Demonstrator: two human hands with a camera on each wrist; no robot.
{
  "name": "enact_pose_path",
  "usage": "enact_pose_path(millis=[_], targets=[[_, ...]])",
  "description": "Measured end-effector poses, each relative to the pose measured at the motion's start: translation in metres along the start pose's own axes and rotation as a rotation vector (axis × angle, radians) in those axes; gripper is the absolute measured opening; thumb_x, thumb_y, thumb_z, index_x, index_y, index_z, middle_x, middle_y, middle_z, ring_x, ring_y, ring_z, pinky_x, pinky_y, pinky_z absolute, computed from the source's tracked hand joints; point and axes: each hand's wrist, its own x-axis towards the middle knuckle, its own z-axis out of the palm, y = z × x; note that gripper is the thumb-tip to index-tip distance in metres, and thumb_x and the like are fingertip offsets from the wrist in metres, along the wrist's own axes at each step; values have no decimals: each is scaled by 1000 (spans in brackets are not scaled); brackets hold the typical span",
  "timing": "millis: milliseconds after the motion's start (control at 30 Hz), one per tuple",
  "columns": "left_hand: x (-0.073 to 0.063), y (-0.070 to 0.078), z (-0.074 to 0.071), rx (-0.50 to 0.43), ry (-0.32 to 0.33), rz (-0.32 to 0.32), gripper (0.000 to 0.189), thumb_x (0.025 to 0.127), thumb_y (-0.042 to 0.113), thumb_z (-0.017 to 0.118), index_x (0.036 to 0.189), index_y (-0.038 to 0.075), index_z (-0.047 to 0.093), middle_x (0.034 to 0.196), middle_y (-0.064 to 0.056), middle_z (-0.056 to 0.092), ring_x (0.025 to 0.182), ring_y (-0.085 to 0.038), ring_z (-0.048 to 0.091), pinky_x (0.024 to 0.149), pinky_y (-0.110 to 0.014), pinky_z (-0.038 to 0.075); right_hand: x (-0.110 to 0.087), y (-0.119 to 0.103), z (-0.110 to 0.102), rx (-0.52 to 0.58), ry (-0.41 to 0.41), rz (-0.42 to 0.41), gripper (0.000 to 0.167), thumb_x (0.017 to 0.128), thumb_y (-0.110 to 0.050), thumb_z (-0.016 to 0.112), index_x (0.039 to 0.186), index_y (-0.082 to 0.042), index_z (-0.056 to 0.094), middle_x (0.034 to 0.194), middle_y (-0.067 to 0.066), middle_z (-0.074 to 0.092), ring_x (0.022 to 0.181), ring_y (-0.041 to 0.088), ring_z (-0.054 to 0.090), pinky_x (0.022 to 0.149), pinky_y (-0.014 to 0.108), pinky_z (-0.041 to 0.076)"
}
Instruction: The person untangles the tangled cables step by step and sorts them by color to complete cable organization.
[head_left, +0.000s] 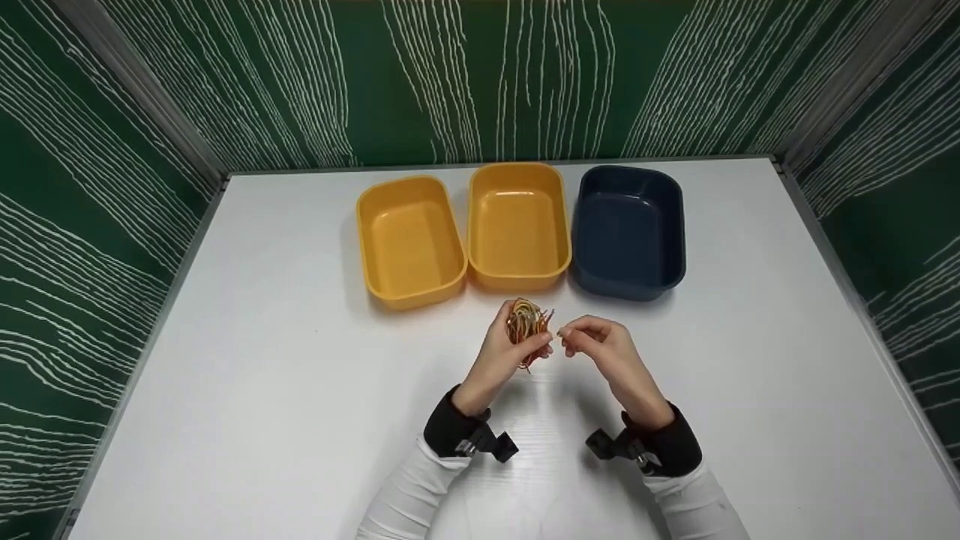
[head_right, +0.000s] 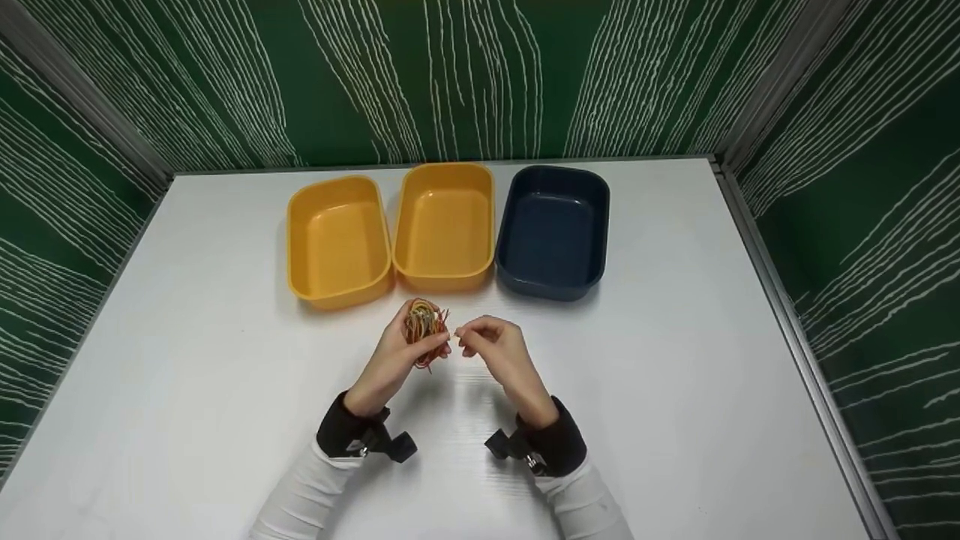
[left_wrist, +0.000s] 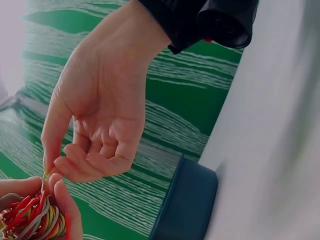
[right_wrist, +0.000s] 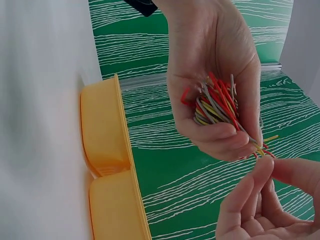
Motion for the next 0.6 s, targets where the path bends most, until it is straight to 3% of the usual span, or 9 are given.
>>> enact_pose_path(millis=[167, 233, 400, 433, 600], targets=[[7, -17, -5, 13, 29, 69, 39, 81, -6, 57, 113, -3, 35, 90, -15, 53, 67, -17, 57, 60, -25, 48, 30, 72, -21, 111, -53, -73, 21, 85, -15, 58, 93, 5, 60, 83, 13, 59, 70, 21, 58, 68, 30, 49], [7, -17, -4, 44, 36, 91, 41, 81, -6, 57, 115, -5, 34, 92, -14, 52, 71, -17, 57, 62, -25, 48, 32, 80, -22, 167, -108, -109, 16, 87, -11, 55, 93, 3, 60, 82, 12, 59, 68, 20, 58, 65, 28, 49], [7, -18, -5, 84, 21, 110, 45, 82, -5, 56, 120, -8, 32, 95, -12, 52, 75, -15, 55, 63, -24, 47, 6, 26, 0, 96, -115, -116, 24, 82, -20, 61, 90, 3, 60, 73, 8, 58, 62, 15, 54, 60, 26, 45], [8, -18, -5, 87, 15, 106, 45, 83, -4, 56, 120, -8, 32, 94, -13, 52, 73, -14, 54, 61, -24, 46, 7, 26, 1, 62, -94, -106, 27, 81, -22, 63, 90, 3, 60, 73, 9, 58, 62, 15, 54, 60, 26, 45], [7, -13, -7, 80, -34, 57, 44, 85, -1, 55, 123, -4, 34, 86, -10, 54, 67, -14, 54, 53, -21, 42, 14, 41, -5, 131, -99, -151, 23, 82, -21, 62, 90, 1, 61, 77, 10, 60, 63, 16, 55, 61, 26, 46]])
